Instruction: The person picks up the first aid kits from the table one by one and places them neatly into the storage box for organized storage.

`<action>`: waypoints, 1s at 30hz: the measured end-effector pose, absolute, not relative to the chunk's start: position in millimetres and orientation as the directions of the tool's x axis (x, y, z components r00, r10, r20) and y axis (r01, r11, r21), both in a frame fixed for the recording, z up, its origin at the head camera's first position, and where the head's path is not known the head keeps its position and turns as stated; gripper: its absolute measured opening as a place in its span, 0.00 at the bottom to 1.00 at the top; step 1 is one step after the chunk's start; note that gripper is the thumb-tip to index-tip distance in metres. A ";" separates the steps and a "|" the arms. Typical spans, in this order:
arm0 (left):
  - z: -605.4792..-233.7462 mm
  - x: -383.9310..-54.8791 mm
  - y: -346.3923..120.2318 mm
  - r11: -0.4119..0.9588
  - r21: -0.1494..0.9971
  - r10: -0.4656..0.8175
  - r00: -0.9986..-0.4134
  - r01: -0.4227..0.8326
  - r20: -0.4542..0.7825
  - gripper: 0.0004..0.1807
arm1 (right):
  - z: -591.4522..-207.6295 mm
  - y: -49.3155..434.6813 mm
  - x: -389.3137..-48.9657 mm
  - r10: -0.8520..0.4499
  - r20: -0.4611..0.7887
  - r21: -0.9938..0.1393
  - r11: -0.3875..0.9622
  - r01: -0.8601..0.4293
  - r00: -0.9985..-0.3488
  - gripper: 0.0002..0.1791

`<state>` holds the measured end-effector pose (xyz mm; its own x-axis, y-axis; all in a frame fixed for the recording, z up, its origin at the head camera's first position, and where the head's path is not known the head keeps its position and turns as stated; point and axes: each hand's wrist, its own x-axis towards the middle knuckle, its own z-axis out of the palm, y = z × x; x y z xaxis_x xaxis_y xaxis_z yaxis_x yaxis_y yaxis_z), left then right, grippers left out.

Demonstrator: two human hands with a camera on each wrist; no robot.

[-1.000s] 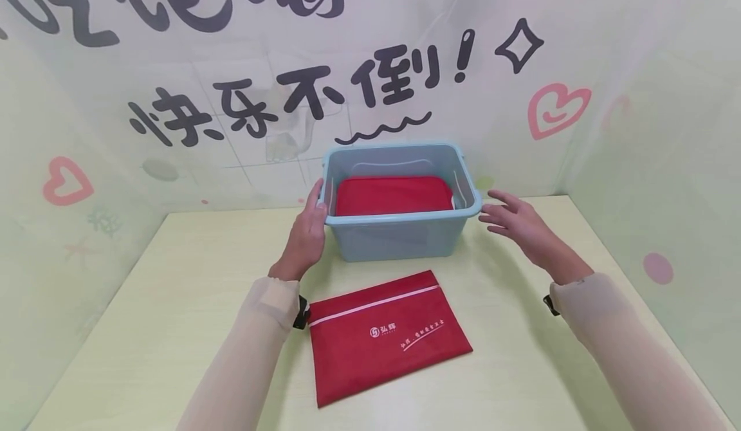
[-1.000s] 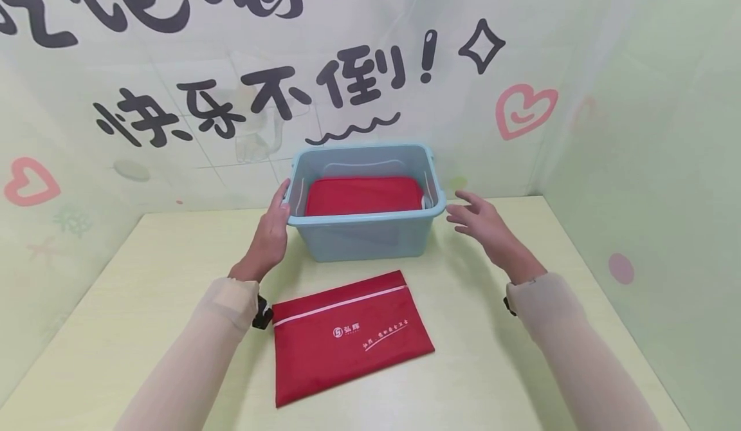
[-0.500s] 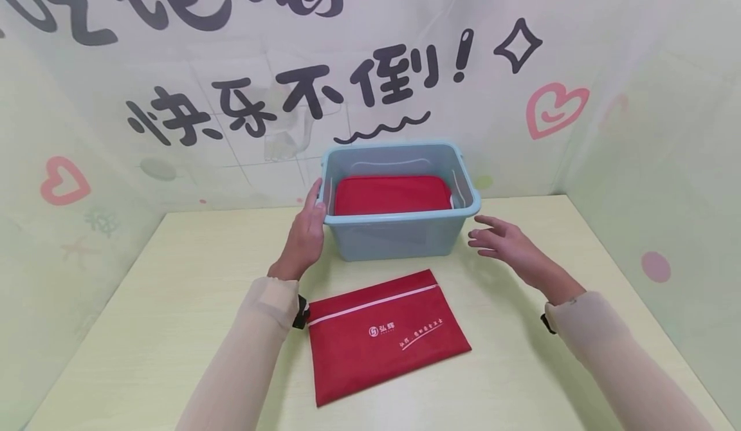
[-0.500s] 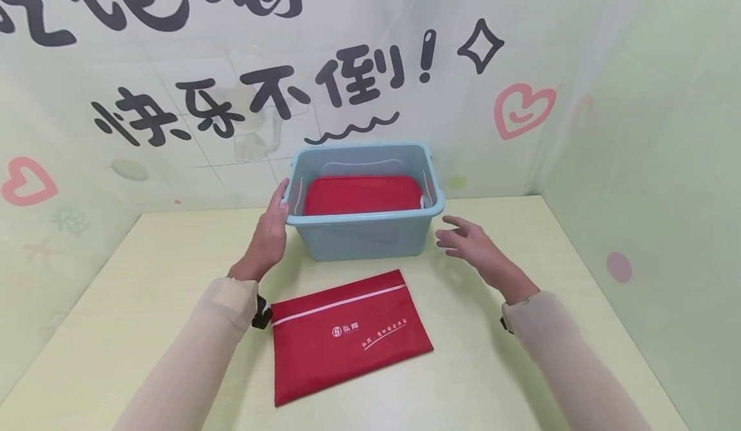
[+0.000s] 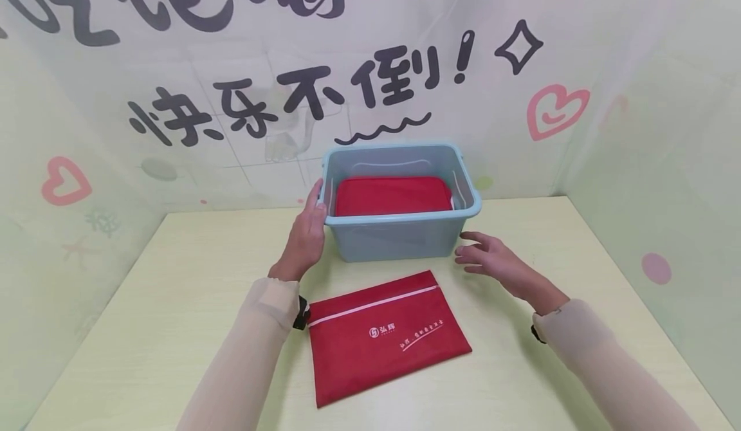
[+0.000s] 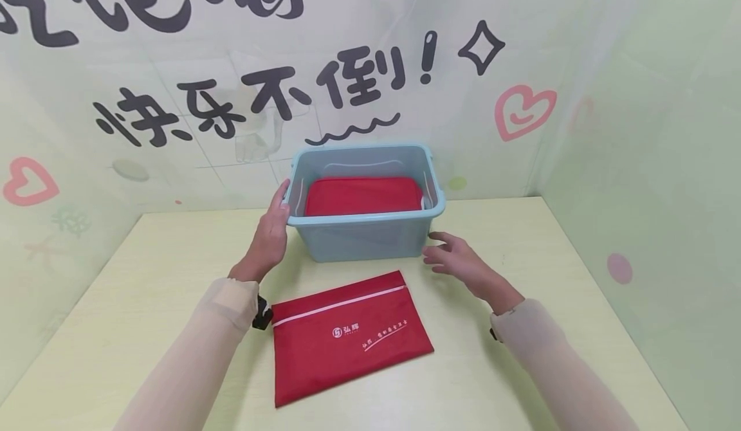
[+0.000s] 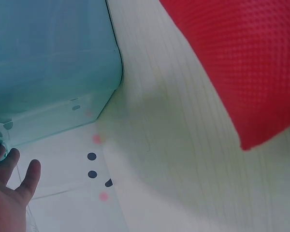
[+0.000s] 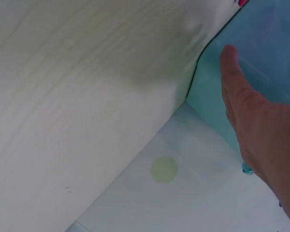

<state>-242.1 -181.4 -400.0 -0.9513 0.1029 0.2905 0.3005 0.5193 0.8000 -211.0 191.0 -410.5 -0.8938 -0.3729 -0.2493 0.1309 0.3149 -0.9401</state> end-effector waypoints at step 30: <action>-400.9 -242.5 -181.0 0.523 0.797 0.099 -0.950 0.303 0.296 0.33 | -426.0 159.0 -196.1 -0.398 -0.313 -0.931 0.309 0.195 -0.862 0.35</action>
